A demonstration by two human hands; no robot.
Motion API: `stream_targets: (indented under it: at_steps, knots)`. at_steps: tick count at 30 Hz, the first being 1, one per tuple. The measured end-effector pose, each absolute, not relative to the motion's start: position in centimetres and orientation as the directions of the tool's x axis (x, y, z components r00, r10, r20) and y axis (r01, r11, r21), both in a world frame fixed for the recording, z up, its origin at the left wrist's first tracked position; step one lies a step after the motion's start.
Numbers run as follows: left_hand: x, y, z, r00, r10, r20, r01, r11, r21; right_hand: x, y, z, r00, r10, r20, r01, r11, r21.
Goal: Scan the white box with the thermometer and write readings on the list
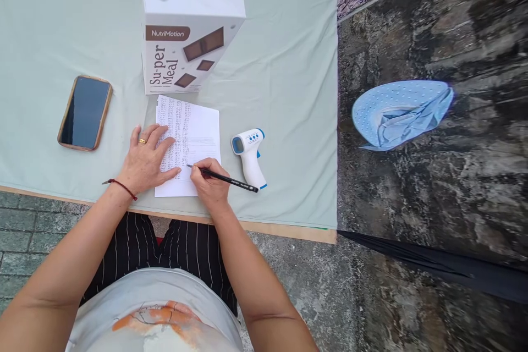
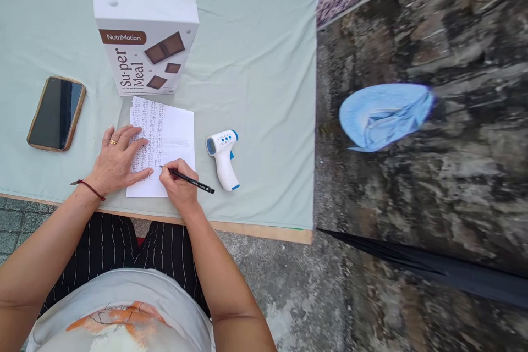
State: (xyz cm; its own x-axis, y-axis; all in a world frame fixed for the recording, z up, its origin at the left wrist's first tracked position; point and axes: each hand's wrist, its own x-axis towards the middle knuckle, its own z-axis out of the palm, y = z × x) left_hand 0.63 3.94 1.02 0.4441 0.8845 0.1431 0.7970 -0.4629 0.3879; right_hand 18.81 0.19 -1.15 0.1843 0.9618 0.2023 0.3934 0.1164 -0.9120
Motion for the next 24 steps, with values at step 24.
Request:
stream_targets:
  at_steps: [24]
  knots:
    - [0.66, 3.97, 1.18, 0.454, 0.88, 0.14, 0.816, -0.474, 0.332, 18.79, 0.14, -1.3, 0.207, 0.953, 0.22, 0.401, 0.122, -0.908]
